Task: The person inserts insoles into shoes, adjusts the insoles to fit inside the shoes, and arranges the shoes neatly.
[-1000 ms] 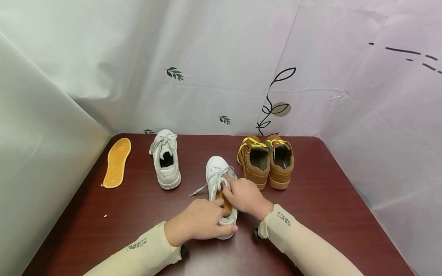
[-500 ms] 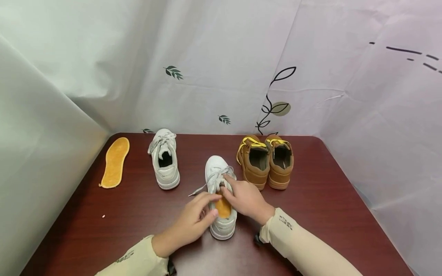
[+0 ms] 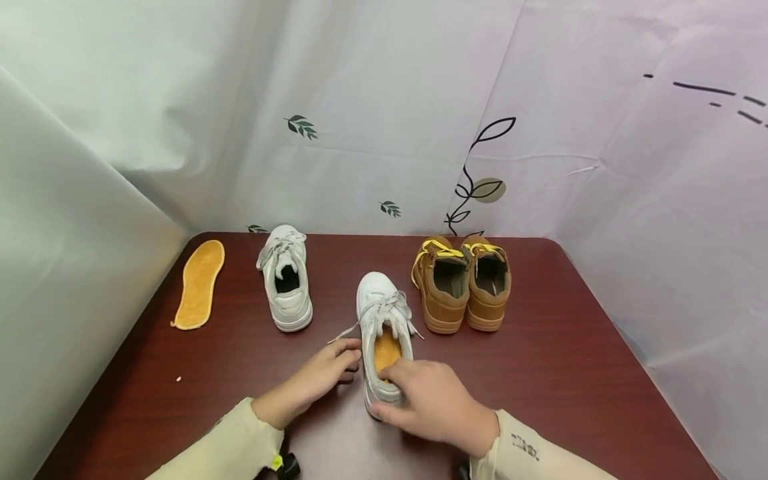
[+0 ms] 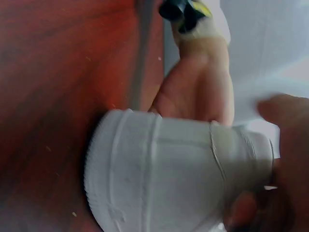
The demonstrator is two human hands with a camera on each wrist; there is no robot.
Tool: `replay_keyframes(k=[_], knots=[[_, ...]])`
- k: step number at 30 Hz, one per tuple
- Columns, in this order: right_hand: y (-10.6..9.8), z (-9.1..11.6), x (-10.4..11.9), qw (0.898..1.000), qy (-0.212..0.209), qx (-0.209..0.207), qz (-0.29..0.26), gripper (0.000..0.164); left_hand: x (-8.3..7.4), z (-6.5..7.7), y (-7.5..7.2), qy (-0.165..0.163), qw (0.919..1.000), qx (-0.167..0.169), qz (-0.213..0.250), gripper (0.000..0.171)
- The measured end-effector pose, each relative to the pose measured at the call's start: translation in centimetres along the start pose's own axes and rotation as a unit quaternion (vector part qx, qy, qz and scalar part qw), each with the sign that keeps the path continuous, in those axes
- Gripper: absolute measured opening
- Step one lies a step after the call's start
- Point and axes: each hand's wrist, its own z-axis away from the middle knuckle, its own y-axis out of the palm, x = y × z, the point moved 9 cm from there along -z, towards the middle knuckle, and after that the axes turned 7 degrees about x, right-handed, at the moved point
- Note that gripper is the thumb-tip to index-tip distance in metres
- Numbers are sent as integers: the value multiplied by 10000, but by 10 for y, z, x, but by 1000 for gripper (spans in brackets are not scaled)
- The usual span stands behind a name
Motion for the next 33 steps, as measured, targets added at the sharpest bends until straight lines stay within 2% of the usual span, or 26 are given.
replay_keyframes(k=[3, 6, 13, 18, 23, 26, 29, 33], knots=[[7, 3, 8, 9988, -95, 341, 339, 40, 6, -7, 0, -185, 9987, 134, 459, 56], [11, 6, 11, 9988, -124, 375, 276, 35, 10, -12, 2, -189, 9953, 250, 919, 60], [13, 20, 20, 9987, -361, -273, 254, 37, 10, -12, 9, -128, 9916, 423, 1219, 60], [8, 26, 27, 9946, -626, -761, 322, 41, 2, -6, 10, 135, 9885, 171, 1495, 59], [3, 21, 30, 9934, -721, -802, 386, 44, -8, -1, 1, 451, 9867, -348, 1523, 53], [2, 13, 29, 9933, -693, -749, 535, 45, -16, -1, -9, 721, 9842, -620, 1491, 51], [1, 2, 26, 9941, -593, -677, 611, 43, -28, -3, -20, 984, 9823, -735, 1411, 52], [-2, -18, 20, 9941, -506, -684, 670, 40, -43, -11, -33, 1086, 9819, -719, 1373, 59]])
